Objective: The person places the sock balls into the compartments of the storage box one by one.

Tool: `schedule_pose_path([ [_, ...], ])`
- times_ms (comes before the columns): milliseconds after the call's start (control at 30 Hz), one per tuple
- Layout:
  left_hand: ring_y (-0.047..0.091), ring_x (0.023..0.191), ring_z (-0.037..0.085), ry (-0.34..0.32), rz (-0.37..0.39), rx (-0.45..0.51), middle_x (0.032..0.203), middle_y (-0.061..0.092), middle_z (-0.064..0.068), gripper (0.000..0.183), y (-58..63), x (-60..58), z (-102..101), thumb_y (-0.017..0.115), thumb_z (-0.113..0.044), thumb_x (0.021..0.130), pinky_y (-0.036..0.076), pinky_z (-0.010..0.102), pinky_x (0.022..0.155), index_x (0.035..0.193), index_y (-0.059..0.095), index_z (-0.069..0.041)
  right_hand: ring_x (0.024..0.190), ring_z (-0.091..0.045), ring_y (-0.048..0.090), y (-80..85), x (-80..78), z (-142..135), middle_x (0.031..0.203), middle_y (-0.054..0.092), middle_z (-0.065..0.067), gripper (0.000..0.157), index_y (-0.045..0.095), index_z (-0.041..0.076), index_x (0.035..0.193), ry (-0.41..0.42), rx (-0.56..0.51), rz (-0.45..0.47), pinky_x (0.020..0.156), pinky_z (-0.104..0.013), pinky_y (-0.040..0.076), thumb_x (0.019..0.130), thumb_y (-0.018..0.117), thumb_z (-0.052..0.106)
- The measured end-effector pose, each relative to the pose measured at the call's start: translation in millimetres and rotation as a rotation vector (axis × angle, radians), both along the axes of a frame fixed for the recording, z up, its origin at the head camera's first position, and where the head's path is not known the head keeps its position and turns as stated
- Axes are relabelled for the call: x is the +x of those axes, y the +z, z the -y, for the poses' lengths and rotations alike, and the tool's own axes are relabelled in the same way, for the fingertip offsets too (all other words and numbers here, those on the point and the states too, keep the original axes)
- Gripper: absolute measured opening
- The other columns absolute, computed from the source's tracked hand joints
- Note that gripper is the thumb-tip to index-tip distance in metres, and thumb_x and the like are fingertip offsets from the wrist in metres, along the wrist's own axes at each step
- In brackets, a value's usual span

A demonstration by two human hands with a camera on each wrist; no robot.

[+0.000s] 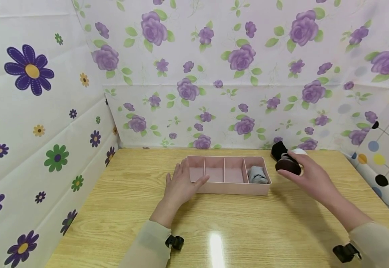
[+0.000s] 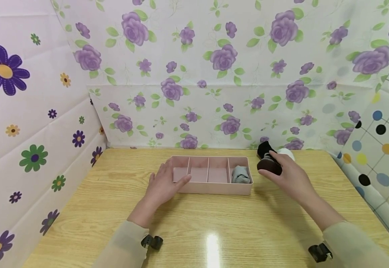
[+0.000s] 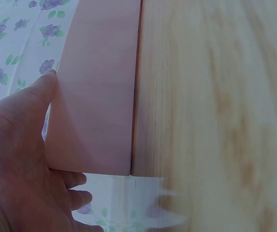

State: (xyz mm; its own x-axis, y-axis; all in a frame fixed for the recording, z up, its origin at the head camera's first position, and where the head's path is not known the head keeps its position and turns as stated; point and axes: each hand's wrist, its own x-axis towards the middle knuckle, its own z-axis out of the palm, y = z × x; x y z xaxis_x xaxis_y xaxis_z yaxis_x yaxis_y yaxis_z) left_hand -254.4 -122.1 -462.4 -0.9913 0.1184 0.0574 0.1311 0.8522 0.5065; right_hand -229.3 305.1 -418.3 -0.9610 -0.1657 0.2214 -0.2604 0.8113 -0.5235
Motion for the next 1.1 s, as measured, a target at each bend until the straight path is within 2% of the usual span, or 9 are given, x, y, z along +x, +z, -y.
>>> schedule_pose_path([
  [167, 0.014, 0.169, 0.039, -0.003, -0.004, 0.011, 0.184, 0.017, 0.012, 0.116, 0.4, 0.5, 0, 0.056, -0.082, 0.101, 0.01, 0.076, 0.128, 0.178, 0.011, -0.009, 0.153, -0.059, 0.035, 1.9, -4.0, 16, 0.17, 0.037, -0.033, 0.095, 0.035, 0.007, 0.173, 0.034, -0.043, 0.012, 0.112, -0.079, 0.038, 0.103, 0.077, 0.054],
  [433, 0.01, 0.17, 0.036, -0.004, -0.003, 0.002, 0.184, 0.015, 0.01, 0.12, -0.6, 0.2, 1, 0.05, -0.089, 0.098, 0.009, 0.075, 0.129, 0.179, 0.008, -0.011, 0.156, -0.056, 0.033, -1.8, -11.0, 39, 0.171, 0.038, -0.03, 0.092, 0.037, 0.008, 0.173, 0.087, -0.097, 0.005, 0.115, -0.078, 0.036, 0.103, 0.079, 0.05],
  [633, 0.01, 0.17, 0.036, -0.003, -0.005, -0.002, 0.184, 0.015, 0.01, 0.12, -1.4, -0.3, 1, 0.05, -0.089, 0.098, 0.01, 0.075, 0.129, 0.179, 0.007, -0.012, 0.155, -0.053, 0.037, -3.1, -14.4, 55, 0.17, 0.042, -0.028, 0.09, 0.042, 0.004, 0.17, 0.111, -0.113, -0.022, 0.116, -0.075, 0.037, 0.102, 0.081, 0.049],
  [1100, 0.012, 0.169, 0.037, 0.002, -0.003, 0.009, 0.184, 0.017, 0.01, 0.116, -0.4, -0.1, 1, 0.056, -0.082, 0.1, 0.01, 0.076, 0.128, 0.179, 0.011, -0.01, 0.152, -0.049, 0.044, -7.1, -22.7, 86, 0.167, 0.047, -0.025, 0.087, 0.042, 0.008, 0.171, 0.149, -0.109, -0.019, 0.115, -0.072, 0.043, 0.102, 0.081, 0.046],
])
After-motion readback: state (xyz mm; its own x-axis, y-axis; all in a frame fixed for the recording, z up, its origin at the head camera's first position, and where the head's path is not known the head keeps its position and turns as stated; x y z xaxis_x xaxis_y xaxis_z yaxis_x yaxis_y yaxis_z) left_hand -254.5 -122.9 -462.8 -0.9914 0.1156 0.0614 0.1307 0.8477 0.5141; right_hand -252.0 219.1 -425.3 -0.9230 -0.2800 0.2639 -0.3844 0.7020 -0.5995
